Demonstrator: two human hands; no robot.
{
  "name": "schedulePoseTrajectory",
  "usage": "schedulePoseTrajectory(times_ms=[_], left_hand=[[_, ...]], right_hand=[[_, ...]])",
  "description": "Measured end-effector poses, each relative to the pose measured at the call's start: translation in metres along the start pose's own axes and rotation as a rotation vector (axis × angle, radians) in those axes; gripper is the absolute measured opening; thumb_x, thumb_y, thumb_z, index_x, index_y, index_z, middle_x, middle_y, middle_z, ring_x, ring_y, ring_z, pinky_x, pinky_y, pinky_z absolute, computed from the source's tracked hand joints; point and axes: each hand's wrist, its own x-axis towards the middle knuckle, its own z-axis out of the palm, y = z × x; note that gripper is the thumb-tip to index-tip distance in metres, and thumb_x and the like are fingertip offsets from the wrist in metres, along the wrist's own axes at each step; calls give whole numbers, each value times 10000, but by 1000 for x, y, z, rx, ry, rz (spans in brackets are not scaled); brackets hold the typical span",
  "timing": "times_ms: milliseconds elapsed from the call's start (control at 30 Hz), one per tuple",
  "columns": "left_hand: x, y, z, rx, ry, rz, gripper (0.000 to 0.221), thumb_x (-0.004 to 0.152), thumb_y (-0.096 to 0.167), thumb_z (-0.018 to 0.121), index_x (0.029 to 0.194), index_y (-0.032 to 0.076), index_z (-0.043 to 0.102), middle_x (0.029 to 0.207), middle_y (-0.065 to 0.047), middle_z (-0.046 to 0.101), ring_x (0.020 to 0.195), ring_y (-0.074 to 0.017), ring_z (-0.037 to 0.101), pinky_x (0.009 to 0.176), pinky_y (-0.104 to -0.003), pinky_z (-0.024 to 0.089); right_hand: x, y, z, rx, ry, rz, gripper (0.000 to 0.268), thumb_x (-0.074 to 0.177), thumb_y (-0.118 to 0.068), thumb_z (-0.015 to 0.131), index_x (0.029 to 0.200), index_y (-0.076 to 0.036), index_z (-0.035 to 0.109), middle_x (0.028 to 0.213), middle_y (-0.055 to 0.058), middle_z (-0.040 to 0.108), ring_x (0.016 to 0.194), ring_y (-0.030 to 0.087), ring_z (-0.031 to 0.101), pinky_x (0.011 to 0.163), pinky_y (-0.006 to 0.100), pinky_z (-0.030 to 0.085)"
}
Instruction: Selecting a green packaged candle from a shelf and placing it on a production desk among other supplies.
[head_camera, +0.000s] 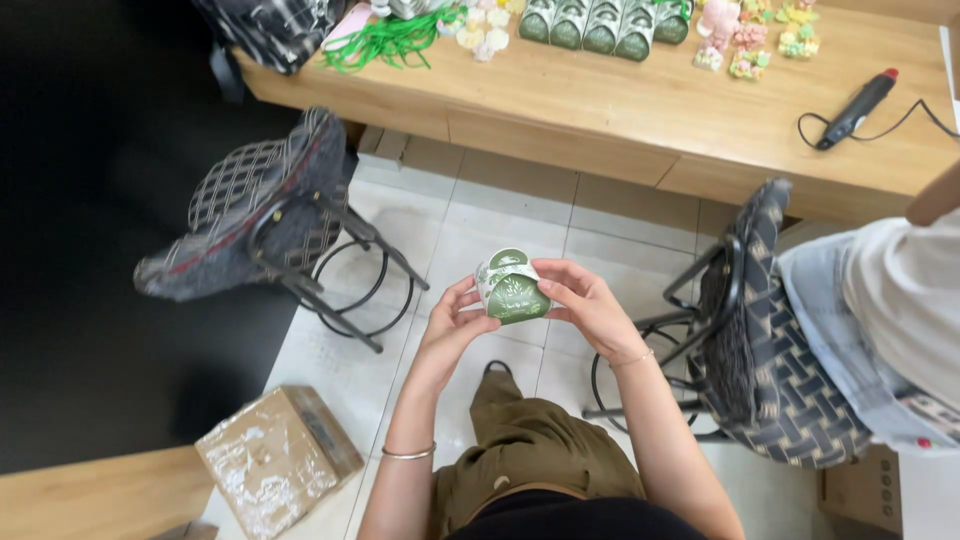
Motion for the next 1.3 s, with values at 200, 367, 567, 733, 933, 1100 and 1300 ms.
schedulePoseTrajectory(times_ms=[200, 367, 567, 733, 933, 1100, 1300], left_hand=[[102, 34, 16, 241, -61, -20, 881, 693, 23, 763, 1506, 47, 423, 1418, -141, 575, 1138, -234, 638, 895, -367, 592], [163, 31, 39, 348, -176, -66, 910, 667, 21, 771, 1501, 89, 414, 1440, -135, 553, 1136, -226, 650, 906, -363, 581], [232, 19, 62, 452, -358, -101, 932, 669, 0, 758, 1520, 111, 393, 1476, -115, 533, 1148, -227, 661, 959, -354, 547], [298, 18, 77, 540, -479, -102, 980, 631, -18, 778, 1515, 119, 381, 1484, -104, 522, 1162, -233, 667, 969, -358, 546], [409, 39, 100, 536, -592, -127, 990, 630, -12, 813, 1516, 116, 392, 1474, -119, 533, 1142, -241, 681, 930, -385, 573], [501, 68, 126, 614, -718, -79, 1025, 627, 16, 873, 1516, 121, 375, 1505, -107, 518, 1169, -246, 686, 940, -366, 553], [580, 85, 145, 614, -741, -50, 1075, 623, 53, 895, 1552, 135, 360, 1464, -138, 560, 1120, -242, 722, 921, -380, 574]], right_hand=[[77, -32, -35, -6, 29, -121, 378, 971, -181, 667, 1318, -33, 639, 1237, 78, 706, 1147, 169, 651, 947, 346, 563], [106, -28, -69, -192, 203, -186, 344, 935, -138, 715, 1261, -36, 680, 1204, 84, 723, 1182, 155, 640, 944, 313, 533], [123, -23, -106, -212, 396, -134, 278, 899, -123, 735, 1166, -54, 697, 1206, 36, 693, 1141, 135, 629, 886, 288, 534], [159, -23, -141, -246, 476, -178, 220, 873, -83, 760, 1073, -27, 687, 1203, 40, 678, 1156, 134, 628, 934, 267, 506], [235, -57, -180, -223, 568, -149, 292, 854, -95, 754, 1127, -57, 658, 1098, 7, 699, 1069, 102, 635, 898, 260, 516], [296, -90, -221, -154, 672, -121, 179, 943, -129, 727, 1093, -41, 684, 1025, 13, 707, 995, 104, 613, 834, 263, 495], [357, -107, -265, -217, 664, -206, 114, 894, -56, 779, 939, -31, 677, 1181, 109, 720, 1320, 105, 543, 986, 231, 449]])
